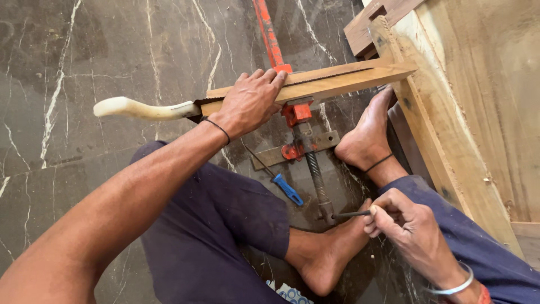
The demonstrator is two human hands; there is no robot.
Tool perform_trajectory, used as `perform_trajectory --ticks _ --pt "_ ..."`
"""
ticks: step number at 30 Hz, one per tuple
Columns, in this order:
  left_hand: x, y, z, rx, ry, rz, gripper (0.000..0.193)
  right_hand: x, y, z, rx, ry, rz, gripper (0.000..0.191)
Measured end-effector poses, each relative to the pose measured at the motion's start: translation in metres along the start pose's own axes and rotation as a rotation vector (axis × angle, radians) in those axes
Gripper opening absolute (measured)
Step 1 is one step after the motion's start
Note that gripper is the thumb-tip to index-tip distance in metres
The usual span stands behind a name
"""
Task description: The person sits on the floor and saws a slot along a wooden strip held in a red bar clamp, steadying the strip with one hand. They reposition the strip in the clamp and then use a small file to work inside the cut slot.
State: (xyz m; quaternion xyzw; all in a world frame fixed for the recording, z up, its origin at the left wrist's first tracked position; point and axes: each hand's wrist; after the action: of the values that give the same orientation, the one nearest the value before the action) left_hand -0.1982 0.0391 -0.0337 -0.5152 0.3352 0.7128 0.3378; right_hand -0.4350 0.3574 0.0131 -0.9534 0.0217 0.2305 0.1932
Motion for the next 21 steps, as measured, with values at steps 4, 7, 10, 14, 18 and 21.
perform_trajectory --ticks 4,7,10,14,18,21 --pt "0.003 0.0 -0.002 -0.011 -0.012 -0.017 0.072 -0.004 0.005 0.028 0.064 0.342 -0.006 0.02" --pt "0.004 0.004 -0.003 0.001 -0.022 0.003 0.067 -0.003 0.01 0.029 0.066 0.467 0.031 0.022" --pt "0.0 0.008 -0.007 0.006 -0.052 -0.054 0.065 -0.004 0.012 0.012 0.125 0.301 0.017 0.024" --pt "-0.02 0.008 -0.025 -0.03 -0.207 -0.155 0.054 -0.003 0.01 -0.019 -0.193 -0.553 0.08 0.022" --pt "-0.04 -0.018 -0.051 -0.133 -0.218 -0.295 0.061 0.01 0.024 -0.035 -0.409 -1.096 -0.154 0.016" --pt "-0.043 -0.033 -0.057 -0.175 -0.236 -0.286 0.063 0.016 0.037 -0.031 -0.4 -1.265 -0.32 0.019"
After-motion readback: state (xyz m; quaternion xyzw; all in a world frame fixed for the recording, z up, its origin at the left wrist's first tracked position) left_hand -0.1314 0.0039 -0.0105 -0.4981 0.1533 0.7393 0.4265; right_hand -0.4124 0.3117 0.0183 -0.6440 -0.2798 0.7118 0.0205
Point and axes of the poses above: each hand's wrist, its own y-axis towards the middle knuckle, its own x-axis out of the palm, z = x × y, and after that the axes turned 7 degrees about -z, right-handed
